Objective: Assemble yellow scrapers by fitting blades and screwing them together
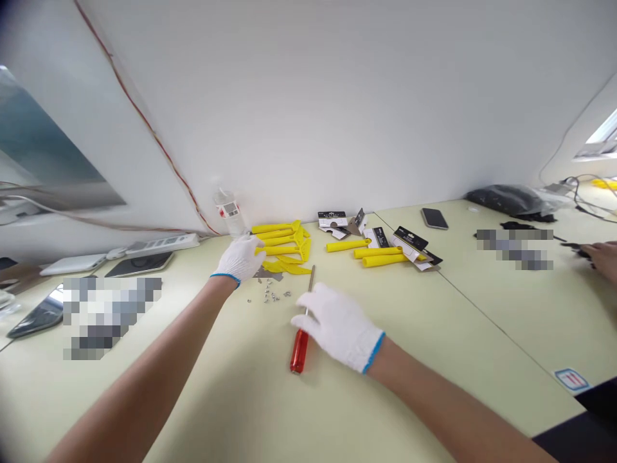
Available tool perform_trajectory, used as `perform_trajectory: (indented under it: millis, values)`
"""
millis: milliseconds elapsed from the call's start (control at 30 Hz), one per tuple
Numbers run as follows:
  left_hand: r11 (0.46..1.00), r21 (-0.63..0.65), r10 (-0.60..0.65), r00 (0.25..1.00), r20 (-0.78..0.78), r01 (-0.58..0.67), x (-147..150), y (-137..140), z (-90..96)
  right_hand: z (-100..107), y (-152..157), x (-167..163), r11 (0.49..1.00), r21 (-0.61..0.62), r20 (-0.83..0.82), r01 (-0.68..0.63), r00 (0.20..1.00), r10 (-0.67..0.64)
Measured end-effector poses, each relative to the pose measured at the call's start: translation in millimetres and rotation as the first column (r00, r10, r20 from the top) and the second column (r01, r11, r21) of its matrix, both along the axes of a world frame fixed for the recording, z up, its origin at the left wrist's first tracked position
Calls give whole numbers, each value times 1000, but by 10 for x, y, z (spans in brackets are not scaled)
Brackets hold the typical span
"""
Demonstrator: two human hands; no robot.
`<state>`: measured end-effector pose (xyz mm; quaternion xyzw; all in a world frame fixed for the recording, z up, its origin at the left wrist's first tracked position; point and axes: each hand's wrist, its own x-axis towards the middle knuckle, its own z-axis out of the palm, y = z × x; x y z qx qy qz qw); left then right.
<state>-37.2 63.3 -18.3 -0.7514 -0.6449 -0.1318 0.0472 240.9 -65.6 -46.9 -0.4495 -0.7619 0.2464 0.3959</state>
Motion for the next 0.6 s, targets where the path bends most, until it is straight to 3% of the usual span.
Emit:
perform_trajectory:
  millis: [67,133,233,400,600]
  values:
    - [997,-18,-77,992,-98,76,47,162,11,104,-122,-201,992,-70,325,-109,937,126]
    - [983,-65,-180,974,-141,172,78,309,45,175,-198,-257,987,-123,443,-102,884,147]
    - [954,-153,-284,941,-185,258,121,472,94,146,-246,-137,990,-143,486,9,872,63]
    - [929,-227,-341,912,-227,291,228,595,91,-73,-247,165,979,-106,510,172,855,-95]
    - [939,-173,-334,907,-257,296,252,566,162,-233,-99,363,964,-37,421,265,879,-225]
